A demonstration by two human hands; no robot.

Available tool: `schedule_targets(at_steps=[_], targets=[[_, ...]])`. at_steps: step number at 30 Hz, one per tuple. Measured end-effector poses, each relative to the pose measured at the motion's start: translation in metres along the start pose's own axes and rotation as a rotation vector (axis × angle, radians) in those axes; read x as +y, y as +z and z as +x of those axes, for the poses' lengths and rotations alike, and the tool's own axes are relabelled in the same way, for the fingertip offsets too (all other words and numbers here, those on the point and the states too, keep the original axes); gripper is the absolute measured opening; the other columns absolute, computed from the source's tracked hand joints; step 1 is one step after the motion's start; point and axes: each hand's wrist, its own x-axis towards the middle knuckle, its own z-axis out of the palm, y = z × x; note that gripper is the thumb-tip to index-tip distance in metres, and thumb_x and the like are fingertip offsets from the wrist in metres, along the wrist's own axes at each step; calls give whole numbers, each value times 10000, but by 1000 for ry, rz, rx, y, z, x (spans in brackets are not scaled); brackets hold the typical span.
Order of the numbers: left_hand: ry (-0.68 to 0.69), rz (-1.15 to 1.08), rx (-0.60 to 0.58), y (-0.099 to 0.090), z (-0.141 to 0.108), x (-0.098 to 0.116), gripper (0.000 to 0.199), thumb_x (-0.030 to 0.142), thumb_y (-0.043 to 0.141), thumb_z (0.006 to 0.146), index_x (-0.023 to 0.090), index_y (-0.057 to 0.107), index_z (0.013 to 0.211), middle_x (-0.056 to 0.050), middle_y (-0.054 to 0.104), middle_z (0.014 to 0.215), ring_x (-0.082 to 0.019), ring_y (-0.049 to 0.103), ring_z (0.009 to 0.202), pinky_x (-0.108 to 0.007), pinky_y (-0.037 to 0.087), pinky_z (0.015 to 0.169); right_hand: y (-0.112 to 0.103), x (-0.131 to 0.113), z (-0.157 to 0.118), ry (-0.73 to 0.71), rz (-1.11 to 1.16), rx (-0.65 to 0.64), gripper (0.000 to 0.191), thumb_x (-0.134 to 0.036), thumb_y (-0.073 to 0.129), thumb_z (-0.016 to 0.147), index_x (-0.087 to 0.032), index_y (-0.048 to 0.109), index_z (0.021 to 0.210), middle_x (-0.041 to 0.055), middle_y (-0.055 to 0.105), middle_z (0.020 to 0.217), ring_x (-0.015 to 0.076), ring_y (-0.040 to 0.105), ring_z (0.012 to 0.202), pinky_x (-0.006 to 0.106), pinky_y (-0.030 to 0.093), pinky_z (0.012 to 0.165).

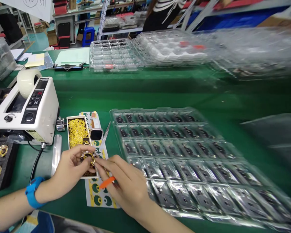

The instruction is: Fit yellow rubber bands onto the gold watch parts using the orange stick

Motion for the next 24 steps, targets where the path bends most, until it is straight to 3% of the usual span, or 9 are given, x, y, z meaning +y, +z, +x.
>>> schedule_targets(at_steps=[7,12,16,24], targets=[[169,245,-64,1,-8,-17,417,163,503,839,220,547,1249,-76,669,1021,-194,634,867,-270,523,733,7,3,2,149,25,25,85,-75,533,883,-116,607,881,56,636,738,145,601,645,250,476,550],[177,350,-121,2,-10,-16,424,212,456,882,172,499,1302,-103,670,953,-238,638,939,-311,526,777,8,3,6,302,205,0,117,-90,523,866,-154,584,789,0,571,673,96,536,569,206,423,509],[182,321,-100,-1,-8,-16,413,178,471,866,175,521,1276,-114,656,1084,-234,637,957,-311,531,797,5,3,11,357,341,-32,150,-90,529,811,-180,546,692,-33,514,619,83,480,530,199,377,482],[185,52,40,-7,5,-5,318,193,580,820,190,609,1137,-58,654,1093,-215,625,1008,-341,531,920,-6,1,14,266,488,-42,170,-89,521,837,-189,494,702,-37,480,606,86,444,517,211,336,462]])
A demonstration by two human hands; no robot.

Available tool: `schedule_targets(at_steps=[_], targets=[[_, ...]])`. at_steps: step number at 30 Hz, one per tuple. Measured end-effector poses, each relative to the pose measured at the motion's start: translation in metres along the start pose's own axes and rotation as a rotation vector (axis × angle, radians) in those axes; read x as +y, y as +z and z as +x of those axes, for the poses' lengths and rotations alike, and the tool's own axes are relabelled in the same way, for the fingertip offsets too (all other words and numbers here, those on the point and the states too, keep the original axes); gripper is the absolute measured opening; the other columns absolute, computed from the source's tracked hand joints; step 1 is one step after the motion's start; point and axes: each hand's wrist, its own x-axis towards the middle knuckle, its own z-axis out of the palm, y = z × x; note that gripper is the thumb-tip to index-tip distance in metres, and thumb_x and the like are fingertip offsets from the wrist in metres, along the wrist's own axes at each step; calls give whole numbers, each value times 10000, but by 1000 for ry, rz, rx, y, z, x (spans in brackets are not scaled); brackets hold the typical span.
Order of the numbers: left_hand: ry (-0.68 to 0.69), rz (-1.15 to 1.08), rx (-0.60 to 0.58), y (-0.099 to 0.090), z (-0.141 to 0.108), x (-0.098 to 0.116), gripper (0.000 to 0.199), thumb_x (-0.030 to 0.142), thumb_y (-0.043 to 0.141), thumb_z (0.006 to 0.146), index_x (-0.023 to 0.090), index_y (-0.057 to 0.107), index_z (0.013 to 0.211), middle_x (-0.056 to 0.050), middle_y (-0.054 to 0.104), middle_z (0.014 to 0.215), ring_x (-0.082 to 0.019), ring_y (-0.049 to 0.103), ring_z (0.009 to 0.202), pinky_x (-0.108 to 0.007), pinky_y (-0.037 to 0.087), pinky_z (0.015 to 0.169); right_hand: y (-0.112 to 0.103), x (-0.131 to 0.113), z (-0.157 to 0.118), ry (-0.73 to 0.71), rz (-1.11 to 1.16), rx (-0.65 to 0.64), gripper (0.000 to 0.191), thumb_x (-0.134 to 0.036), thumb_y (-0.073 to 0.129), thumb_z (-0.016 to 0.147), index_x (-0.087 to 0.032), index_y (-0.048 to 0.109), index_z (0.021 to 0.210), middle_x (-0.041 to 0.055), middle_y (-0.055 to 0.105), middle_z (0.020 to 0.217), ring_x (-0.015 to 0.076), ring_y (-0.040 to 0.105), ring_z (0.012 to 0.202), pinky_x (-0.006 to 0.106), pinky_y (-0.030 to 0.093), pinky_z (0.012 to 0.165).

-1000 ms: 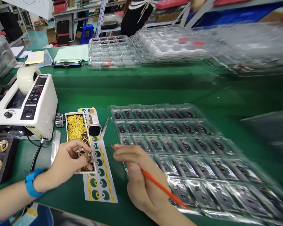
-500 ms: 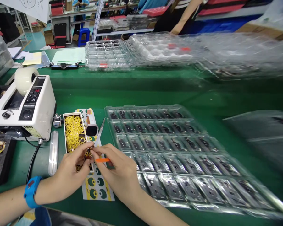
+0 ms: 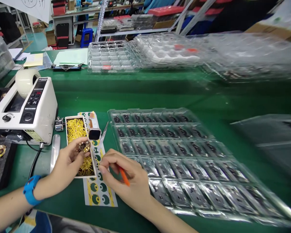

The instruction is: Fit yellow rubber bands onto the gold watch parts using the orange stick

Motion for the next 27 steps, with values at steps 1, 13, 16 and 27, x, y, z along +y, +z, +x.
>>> schedule_targets(at_steps=[1,13,16,27], targets=[[5,-30,40,-1,3,3,309,205,605,809,181,617,1117,-61,655,1094,-213,635,987,-345,540,912,1,2,-1,-15,-23,-18,181,-102,516,853,-189,483,698,-37,471,602,89,440,519,213,338,465],[-80,-167,111,-16,17,16,311,215,731,735,156,609,1015,-40,710,765,-196,708,777,-249,585,705,6,13,-10,-181,-502,-373,182,-42,392,829,-164,523,797,35,562,767,159,516,671,256,386,533],[-110,-178,92,-14,17,17,368,208,753,697,143,593,1021,-54,712,775,-200,708,774,-244,576,699,9,14,-11,-193,-527,-331,181,-80,402,881,-171,502,761,17,537,707,150,482,612,262,372,519],[-97,-160,93,-12,13,20,420,181,760,636,134,577,1010,-67,715,819,-219,706,808,-277,563,757,-39,14,15,22,-549,-295,336,-66,463,801,-186,585,1090,60,627,1000,183,606,902,281,507,707]])
